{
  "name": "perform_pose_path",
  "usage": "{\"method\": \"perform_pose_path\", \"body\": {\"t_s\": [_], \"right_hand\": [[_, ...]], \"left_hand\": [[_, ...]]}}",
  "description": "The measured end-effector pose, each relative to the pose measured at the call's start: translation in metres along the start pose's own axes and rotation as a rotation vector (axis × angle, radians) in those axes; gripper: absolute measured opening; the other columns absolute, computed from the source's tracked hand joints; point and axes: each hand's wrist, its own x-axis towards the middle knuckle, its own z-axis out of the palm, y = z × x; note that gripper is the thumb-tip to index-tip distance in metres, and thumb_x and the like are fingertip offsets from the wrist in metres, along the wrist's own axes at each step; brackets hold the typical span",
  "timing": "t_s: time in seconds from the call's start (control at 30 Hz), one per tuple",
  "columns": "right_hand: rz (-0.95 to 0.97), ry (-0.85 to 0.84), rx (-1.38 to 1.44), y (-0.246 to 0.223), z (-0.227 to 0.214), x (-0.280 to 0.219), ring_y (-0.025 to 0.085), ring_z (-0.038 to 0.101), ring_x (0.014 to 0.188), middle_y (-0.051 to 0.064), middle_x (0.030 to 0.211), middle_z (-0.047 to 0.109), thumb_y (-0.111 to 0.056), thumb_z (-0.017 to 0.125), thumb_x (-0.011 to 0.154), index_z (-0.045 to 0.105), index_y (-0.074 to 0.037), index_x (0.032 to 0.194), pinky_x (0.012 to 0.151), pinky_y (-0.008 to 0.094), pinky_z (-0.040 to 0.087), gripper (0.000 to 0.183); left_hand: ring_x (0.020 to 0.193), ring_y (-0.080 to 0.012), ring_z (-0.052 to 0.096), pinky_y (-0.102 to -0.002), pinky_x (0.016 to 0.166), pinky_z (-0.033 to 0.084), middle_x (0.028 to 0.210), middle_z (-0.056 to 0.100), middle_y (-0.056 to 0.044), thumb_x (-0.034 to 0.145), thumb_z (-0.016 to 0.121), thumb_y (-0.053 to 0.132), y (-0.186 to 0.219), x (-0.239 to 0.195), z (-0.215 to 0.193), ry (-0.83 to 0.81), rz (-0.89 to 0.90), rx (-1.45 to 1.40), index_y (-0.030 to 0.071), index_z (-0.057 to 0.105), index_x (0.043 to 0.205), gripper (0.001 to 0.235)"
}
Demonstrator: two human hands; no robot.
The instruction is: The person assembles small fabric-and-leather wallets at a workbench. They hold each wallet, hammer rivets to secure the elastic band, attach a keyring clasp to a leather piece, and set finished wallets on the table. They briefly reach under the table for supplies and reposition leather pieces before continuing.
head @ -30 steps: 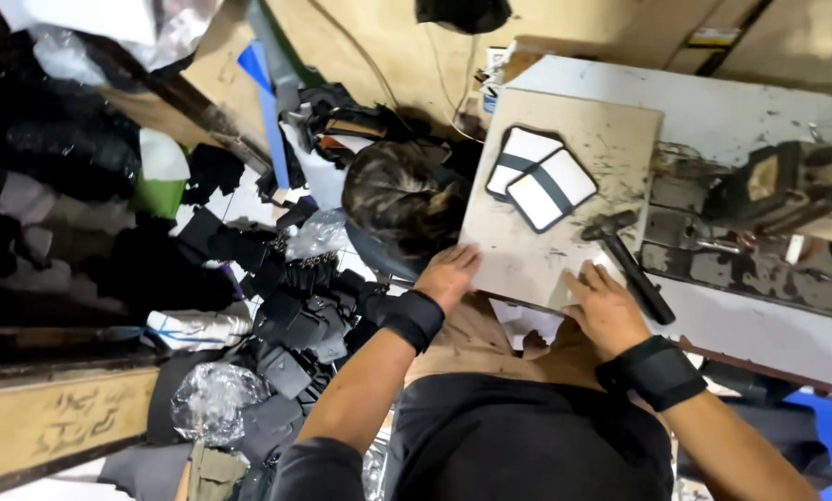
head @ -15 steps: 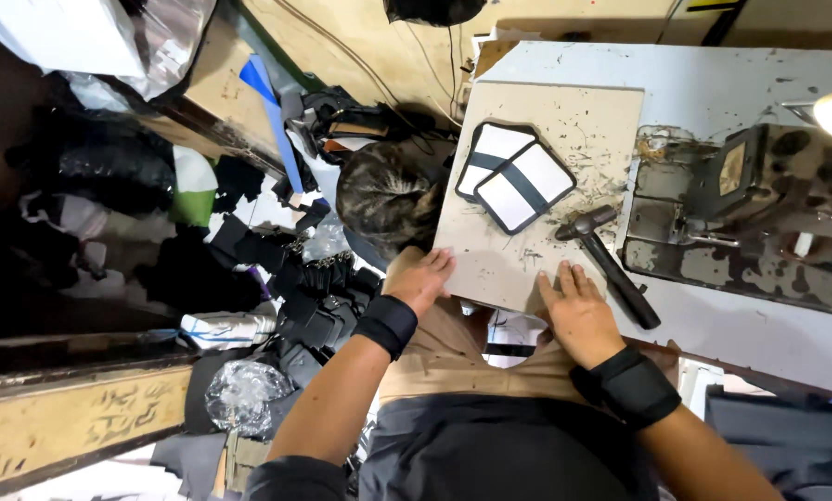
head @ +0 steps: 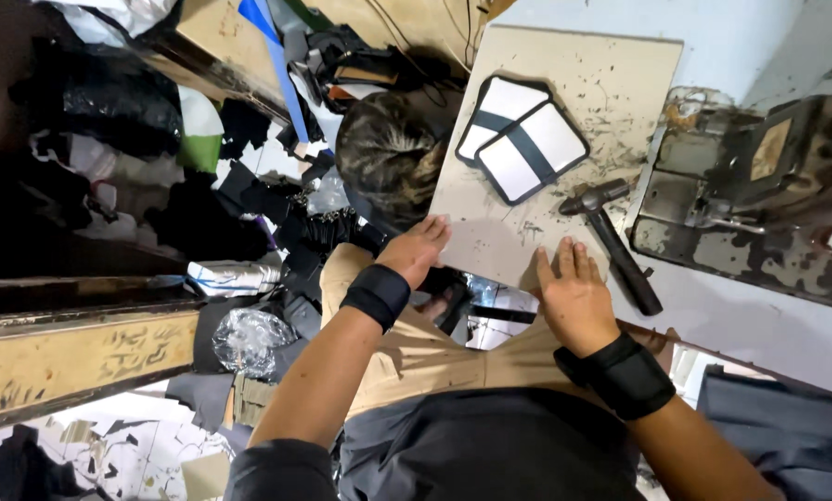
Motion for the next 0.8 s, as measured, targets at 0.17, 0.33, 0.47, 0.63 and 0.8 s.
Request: {"method": "perform_pose_path", "body": {"t_s": [0.17,0.33,0.47,0.63,0.8], "right_hand": [[0.009,0.008,-0.029,0.002,0.007,-0.001,0.049,0.058,0.130,0.033,0.141,0.058,-0.040,0.073,0.081,0.059,-0.012,0.145,0.105,0.053,0.049,0.071],[0.020,-0.077,-0.008,0.008,0.037,-0.004,0.050,0.056,0.133,0.034,0.144,0.055,-0.041,0.066,0.088,0.059,-0.014,0.146,0.108,0.055,0.048,0.064],[0.056,-0.134,-0.008,0.002,0.025,-0.001,0.050,0.054,0.135,0.033,0.146,0.054,-0.035,0.062,0.091,0.058,-0.015,0.147,0.109,0.055,0.047,0.059],[0.085,-0.190,-0.027,-0.008,0.007,0.008,0.050,0.053,0.136,0.032,0.147,0.054,-0.036,0.071,0.084,0.059,-0.017,0.145,0.109,0.056,0.048,0.064],[0.091,-0.222,-0.031,-0.012,0.001,0.019,0.051,0.054,0.134,0.034,0.145,0.054,-0.039,0.074,0.081,0.061,-0.015,0.144,0.106,0.056,0.050,0.068]], "left_hand": [[0.142,-0.0477,0.043,-0.048,0.119,0.037,0.150,0.052,-0.025,0.092,0.066,0.039,-0.001,0.002,0.001,-0.019,0.031,0.000,-0.002,0.050,0.148,0.071],[0.143,-0.0465,0.041,-0.054,0.120,0.033,0.151,0.051,-0.023,0.087,0.072,0.036,-0.001,0.004,0.005,-0.009,-0.003,0.032,0.000,0.049,0.149,0.075],[0.146,-0.0425,0.038,-0.053,0.123,0.028,0.154,0.049,-0.020,0.089,0.071,0.038,-0.002,0.001,0.000,-0.014,0.015,0.029,0.003,0.048,0.151,0.075],[0.148,-0.0423,0.034,-0.059,0.126,0.014,0.154,0.049,-0.020,0.086,0.072,0.036,0.003,-0.001,-0.013,0.027,0.041,0.016,0.002,0.049,0.150,0.076],[0.148,-0.0420,0.035,-0.063,0.125,0.014,0.154,0.050,-0.019,0.089,0.068,0.045,-0.008,-0.002,0.016,0.181,0.106,0.051,0.005,0.048,0.151,0.077]]}}
